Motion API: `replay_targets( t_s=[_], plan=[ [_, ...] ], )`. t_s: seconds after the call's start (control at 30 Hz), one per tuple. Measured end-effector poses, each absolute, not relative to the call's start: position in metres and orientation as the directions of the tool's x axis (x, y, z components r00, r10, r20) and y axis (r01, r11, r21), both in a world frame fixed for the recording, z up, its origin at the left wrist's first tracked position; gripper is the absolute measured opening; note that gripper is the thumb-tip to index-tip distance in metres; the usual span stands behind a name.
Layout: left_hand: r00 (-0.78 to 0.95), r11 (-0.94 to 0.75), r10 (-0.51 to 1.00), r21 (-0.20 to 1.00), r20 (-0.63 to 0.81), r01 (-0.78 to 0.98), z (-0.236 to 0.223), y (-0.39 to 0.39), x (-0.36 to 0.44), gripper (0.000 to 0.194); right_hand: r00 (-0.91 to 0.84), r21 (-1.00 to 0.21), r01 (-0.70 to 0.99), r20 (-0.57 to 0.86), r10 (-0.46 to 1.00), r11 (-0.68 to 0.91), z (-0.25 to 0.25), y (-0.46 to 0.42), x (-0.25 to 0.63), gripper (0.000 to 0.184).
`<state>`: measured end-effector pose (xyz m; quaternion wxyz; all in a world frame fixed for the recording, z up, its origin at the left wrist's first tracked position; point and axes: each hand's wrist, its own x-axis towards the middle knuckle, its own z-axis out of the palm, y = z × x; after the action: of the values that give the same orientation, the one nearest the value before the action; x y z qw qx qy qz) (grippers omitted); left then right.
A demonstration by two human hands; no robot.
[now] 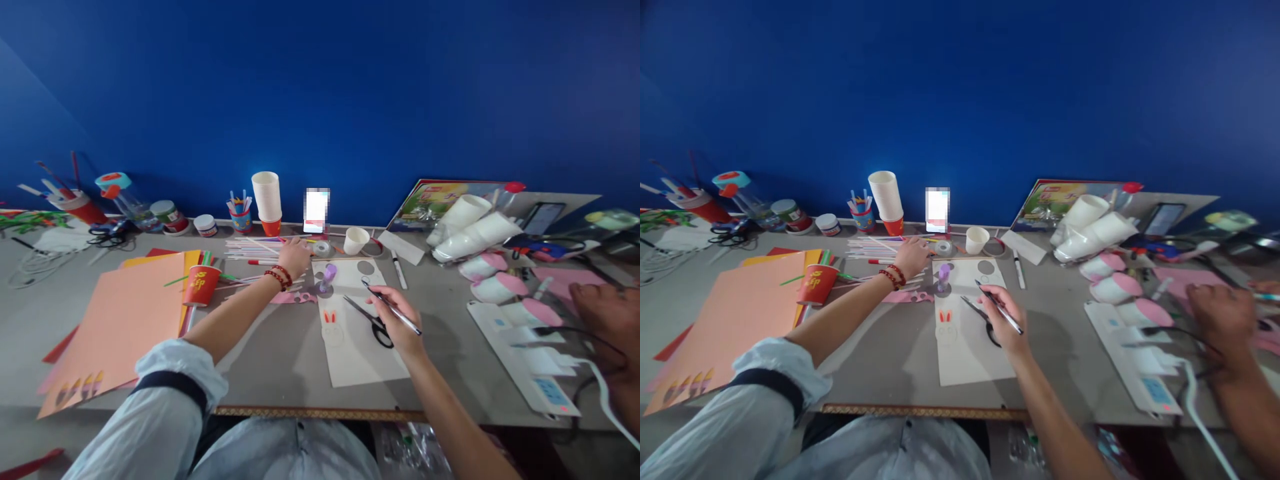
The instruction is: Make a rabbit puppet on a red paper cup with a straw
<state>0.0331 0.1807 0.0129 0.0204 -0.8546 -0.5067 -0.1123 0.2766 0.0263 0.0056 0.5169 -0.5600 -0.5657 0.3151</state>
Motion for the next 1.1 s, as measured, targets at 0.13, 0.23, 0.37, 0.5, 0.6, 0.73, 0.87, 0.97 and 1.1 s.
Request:
replay_targets(
  t_s=[0.13, 0.23, 0.37, 0.5, 0.6, 0.73, 0.87, 0.97, 1.1],
  plan=[
    [0.474, -0.493, 0.855, 0.049, 0.210, 0.869, 0.000, 0.188, 0.032, 0.021, 0.205, -0.938, 0.317, 0.210, 0.956, 0.138, 0.002, 0.023, 0.285, 0.031],
    [0.490, -0.511, 0.843, 0.047, 0.223, 0.858, -0.005, 0.188, 0.029, 0.020, 0.210, -0.947, 0.292, 0.197, 0.958, 0.131, 0.001, 0.024, 0.286, 0.032],
    [0.483, -0.520, 0.832, 0.079, 0.272, 0.851, -0.008, 0.188, 0.031, 0.017, 0.199, -0.958, 0.244, 0.200, 0.959, 0.149, 0.003, 0.027, 0.282, 0.032],
    [0.408, -0.496, 0.828, 0.166, 0.384, 0.852, 0.006, 0.185, 0.029, 0.017, 0.218, -0.965, 0.201, 0.212, 0.953, 0.169, 0.010, 0.024, 0.277, 0.029],
    [0.340, -0.501, 0.802, 0.242, 0.491, 0.831, 0.030, 0.166, 0.021, 0.023, 0.230, -0.975, 0.102, 0.218, 0.949, 0.199, 0.021, 0.016, 0.274, 0.022],
    [0.366, -0.747, 0.610, 0.356, 0.703, 0.562, 0.062, 0.108, 0.012, 0.021, 0.201, -0.962, -0.072, 0.244, 0.949, 0.263, 0.043, 0.000, 0.262, 0.013],
    [0.484, -0.839, 0.544, 0.436, 0.685, 0.326, 0.073, 0.058, 0.014, 0.021, 0.110, -0.950, -0.128, 0.272, 0.956, 0.285, 0.061, -0.010, 0.243, 0.009],
    [0.488, -0.831, 0.555, 0.467, 0.674, 0.302, 0.073, 0.045, 0.016, 0.020, 0.062, -0.946, -0.080, 0.310, 0.949, 0.314, 0.066, -0.012, 0.231, 0.010],
    [0.515, -0.833, 0.551, 0.459, 0.656, 0.307, 0.074, 0.041, 0.015, 0.021, 0.028, -0.950, -0.029, 0.309, 0.951, 0.310, 0.067, -0.012, 0.225, 0.012]
  ],
)
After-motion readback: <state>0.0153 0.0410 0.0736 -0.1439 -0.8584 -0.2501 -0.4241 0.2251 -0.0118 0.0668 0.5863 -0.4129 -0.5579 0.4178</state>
